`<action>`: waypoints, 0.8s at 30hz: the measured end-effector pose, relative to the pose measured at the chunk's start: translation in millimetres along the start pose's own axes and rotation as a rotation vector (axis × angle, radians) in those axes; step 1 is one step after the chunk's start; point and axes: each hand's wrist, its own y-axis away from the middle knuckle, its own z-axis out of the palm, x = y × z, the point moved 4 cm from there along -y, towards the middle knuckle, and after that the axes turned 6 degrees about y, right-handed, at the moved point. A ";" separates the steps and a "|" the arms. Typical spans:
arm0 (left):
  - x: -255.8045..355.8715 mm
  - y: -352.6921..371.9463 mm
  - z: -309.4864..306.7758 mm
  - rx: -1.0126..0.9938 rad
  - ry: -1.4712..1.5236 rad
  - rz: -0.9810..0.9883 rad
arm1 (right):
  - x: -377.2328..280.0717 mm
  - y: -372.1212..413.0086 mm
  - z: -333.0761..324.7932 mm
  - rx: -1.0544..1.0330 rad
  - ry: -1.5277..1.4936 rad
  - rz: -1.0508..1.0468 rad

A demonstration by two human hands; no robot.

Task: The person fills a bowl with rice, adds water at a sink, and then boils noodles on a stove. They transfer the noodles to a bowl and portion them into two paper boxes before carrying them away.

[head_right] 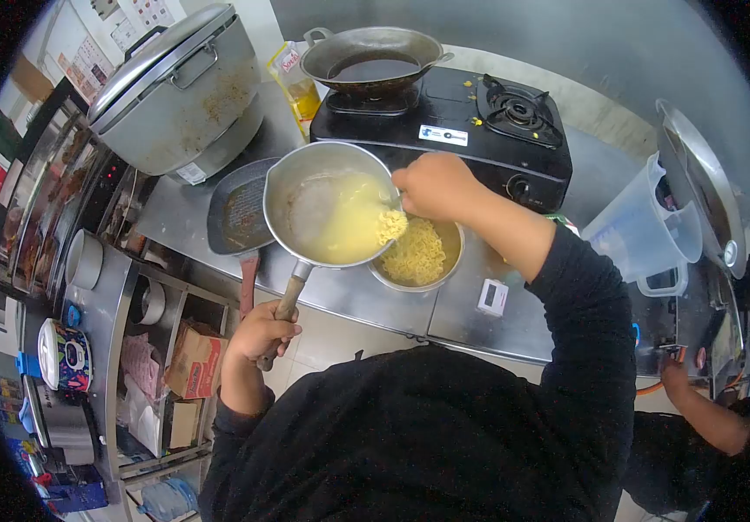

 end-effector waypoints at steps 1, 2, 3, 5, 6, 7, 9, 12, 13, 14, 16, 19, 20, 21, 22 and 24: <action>0.6 -1.2 1.7 -0.009 0.000 -0.012 | 4.0 -3.7 2.0 -0.115 -0.047 0.076; 1.4 -2.4 2.8 -0.017 -0.001 -0.022 | 9.4 -7.1 4.1 -0.161 -0.115 0.102; 1.3 -3.2 3.4 -0.023 0.006 -0.021 | 14.8 -10.1 8.1 -0.209 -0.185 0.127; 0.7 -5.5 4.3 -0.034 0.023 -0.016 | 20.3 -9.7 15.6 -0.272 -0.326 0.171; 2.2 -5.5 4.9 -0.030 0.025 -0.011 | 22.4 -8.1 18.8 -0.290 -0.399 0.189; 4.4 -4.9 5.7 -0.025 0.028 -0.007 | 24.6 -6.3 23.3 -0.309 -0.472 0.205; 7.5 -4.7 6.5 -0.012 0.039 -0.005 | 32.2 -1.1 37.0 -0.253 -0.578 0.191; 9.6 -5.0 6.6 0.006 0.050 -0.008 | 37.4 11.7 42.1 -0.091 -0.657 0.158; 10.5 -5.8 7.0 0.009 0.049 -0.002 | 37.1 15.5 40.7 -0.020 -0.668 0.143; 11.3 -5.8 7.2 0.012 0.047 0.003 | 35.3 19.6 38.5 0.019 -0.658 0.130; 12.9 -5.7 7.5 0.031 0.034 -0.002 | 31.6 28.4 32.4 0.097 -0.636 0.106; 13.6 -5.8 10.2 0.038 0.039 -0.011 | 29.1 38.7 30.2 0.198 -0.536 0.052; 13.9 -5.6 10.4 0.040 0.044 -0.014 | 28.8 41.0 29.5 0.218 -0.507 0.010; 13.7 -5.8 10.6 0.029 0.050 -0.014 | 28.9 43.5 29.0 0.238 -0.478 -0.032; 13.0 -6.5 10.5 0.018 0.057 -0.014 | 28.1 45.4 28.3 0.258 -0.449 -0.073; 14.4 -7.0 11.9 0.011 0.057 -0.015 | 28.4 48.1 26.6 0.237 -0.470 -0.059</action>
